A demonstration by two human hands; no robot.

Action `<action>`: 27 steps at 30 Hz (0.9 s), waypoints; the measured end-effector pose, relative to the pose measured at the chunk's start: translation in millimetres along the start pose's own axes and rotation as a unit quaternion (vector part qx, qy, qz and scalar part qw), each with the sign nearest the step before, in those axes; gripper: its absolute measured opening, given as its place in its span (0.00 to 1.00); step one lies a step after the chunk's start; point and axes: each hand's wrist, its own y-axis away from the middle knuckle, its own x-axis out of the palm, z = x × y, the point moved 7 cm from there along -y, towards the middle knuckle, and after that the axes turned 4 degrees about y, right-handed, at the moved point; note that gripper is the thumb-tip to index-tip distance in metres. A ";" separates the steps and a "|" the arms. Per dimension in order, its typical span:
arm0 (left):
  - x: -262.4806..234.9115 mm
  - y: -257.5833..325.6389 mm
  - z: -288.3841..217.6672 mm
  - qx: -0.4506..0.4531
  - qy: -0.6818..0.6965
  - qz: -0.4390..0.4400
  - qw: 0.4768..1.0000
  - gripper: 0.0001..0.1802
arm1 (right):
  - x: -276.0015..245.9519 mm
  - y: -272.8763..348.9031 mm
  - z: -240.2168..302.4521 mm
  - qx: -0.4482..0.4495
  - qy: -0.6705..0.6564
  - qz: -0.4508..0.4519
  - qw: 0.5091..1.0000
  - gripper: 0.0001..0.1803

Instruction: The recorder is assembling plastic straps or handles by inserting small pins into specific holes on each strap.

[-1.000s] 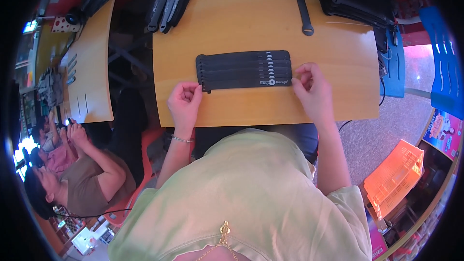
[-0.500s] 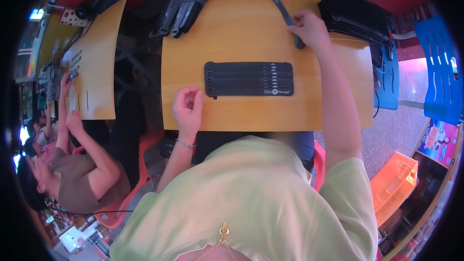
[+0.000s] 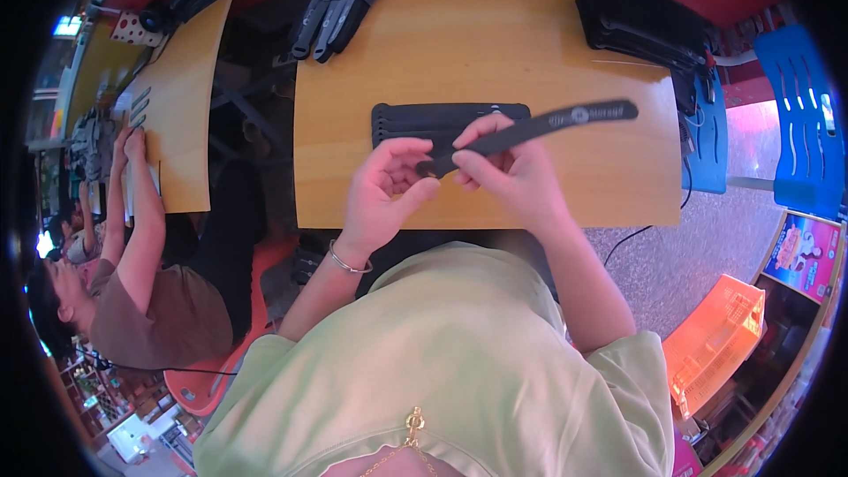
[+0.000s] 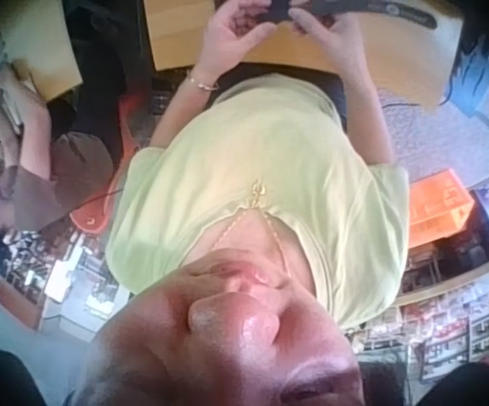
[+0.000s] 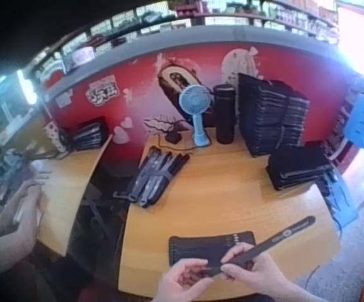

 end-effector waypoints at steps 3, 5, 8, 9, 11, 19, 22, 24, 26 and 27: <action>2.7 6.2 10.5 -0.026 0.049 0.008 0.998 0.14 | -3.5 16.8 -11.8 0.014 -0.016 -0.014 1.000 0.07; -3.2 12.4 11.6 -0.037 0.040 -0.014 0.998 0.09 | -18.4 25.8 -24.0 0.032 -0.015 -0.040 0.999 0.07; -25.2 22.5 22.7 -0.040 0.005 -0.051 0.998 0.07 | -55.8 35.9 -38.5 0.015 0.005 -0.120 0.993 0.07; -31.0 24.9 25.9 -0.042 0.004 -0.052 0.998 0.07 | -60.6 37.8 -40.2 0.017 0.004 -0.119 0.993 0.07; -38.8 27.9 19.2 0.023 -0.083 -0.049 0.995 0.06 | -65.6 40.7 -36.7 -0.023 0.025 -0.117 0.993 0.06; -54.0 32.4 15.8 0.002 -0.063 -0.069 0.996 0.07 | -68.3 45.8 -40.0 -0.035 0.043 -0.104 0.993 0.04; -59.5 30.1 16.4 0.018 -0.070 -0.071 0.995 0.09 | -67.4 44.4 -39.9 -0.044 0.039 -0.097 0.994 0.05; -60.6 30.1 18.5 0.022 -0.075 -0.069 0.995 0.11 | -66.6 44.3 -41.9 -0.045 0.035 -0.092 0.994 0.04; -65.2 30.7 28.0 -0.028 0.010 -0.106 0.994 0.11 | -68.7 45.5 -46.4 -0.036 0.070 -0.098 0.992 0.05; -65.9 30.3 28.1 -0.029 0.010 -0.106 0.994 0.11 | -68.8 45.2 -48.7 -0.035 0.070 -0.097 0.992 0.05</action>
